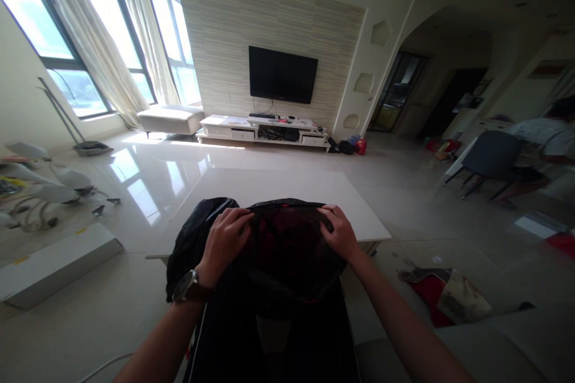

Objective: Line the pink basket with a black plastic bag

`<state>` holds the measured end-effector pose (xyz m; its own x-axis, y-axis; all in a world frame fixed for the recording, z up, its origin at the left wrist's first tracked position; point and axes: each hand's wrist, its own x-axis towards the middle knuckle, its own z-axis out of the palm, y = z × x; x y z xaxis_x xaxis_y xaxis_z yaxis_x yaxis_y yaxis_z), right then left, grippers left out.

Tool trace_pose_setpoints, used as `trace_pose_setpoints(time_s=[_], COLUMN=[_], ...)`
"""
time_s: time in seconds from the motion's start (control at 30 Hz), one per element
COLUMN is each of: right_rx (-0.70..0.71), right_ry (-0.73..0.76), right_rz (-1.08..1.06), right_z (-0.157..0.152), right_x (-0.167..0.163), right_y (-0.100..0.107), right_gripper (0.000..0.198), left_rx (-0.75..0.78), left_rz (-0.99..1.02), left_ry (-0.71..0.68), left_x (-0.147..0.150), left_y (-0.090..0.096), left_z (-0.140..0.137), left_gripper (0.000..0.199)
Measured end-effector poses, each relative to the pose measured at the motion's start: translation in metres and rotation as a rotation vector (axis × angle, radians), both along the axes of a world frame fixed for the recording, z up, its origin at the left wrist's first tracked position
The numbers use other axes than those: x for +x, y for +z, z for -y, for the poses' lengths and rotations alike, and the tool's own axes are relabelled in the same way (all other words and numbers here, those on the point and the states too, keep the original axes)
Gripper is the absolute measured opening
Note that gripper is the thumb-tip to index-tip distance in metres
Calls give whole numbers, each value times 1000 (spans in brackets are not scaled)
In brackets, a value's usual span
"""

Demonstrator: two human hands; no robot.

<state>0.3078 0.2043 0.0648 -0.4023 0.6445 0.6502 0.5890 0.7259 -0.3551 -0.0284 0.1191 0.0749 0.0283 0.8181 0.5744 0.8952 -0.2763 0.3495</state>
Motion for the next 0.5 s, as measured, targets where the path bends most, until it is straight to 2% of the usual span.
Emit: trace_pose_setpoints(time_s=[0.07, 0.17, 0.27, 0.37, 0.43, 0.5], right_rx=[-45, -115, -35, 42, -75, -344], right_ry=[4, 17, -45, -163, -188, -125], right_rz=[48, 33, 79, 156, 89, -77], right_z=[-15, -30, -37, -39, -42, -46], right_x=[-2, -5, -8, -9, -9, -8], right_y=[-5, -14, -18, -13, -6, 2], right_gripper=[40, 41, 42, 40, 36, 27], left_rx=[-47, -156, -271, -348, -405, -489], left_rz=[10, 261, 470, 598, 694, 785], left_ry=[10, 3, -28, -8, -17, -76], left_x=[-4, -9, -15, -22, -28, -37], left_y=[-7, -19, -25, -18, -9, 0], left_z=[-12, -32, -48, -53, -49, -42], left_gripper=[32, 27, 30, 36, 40, 43])
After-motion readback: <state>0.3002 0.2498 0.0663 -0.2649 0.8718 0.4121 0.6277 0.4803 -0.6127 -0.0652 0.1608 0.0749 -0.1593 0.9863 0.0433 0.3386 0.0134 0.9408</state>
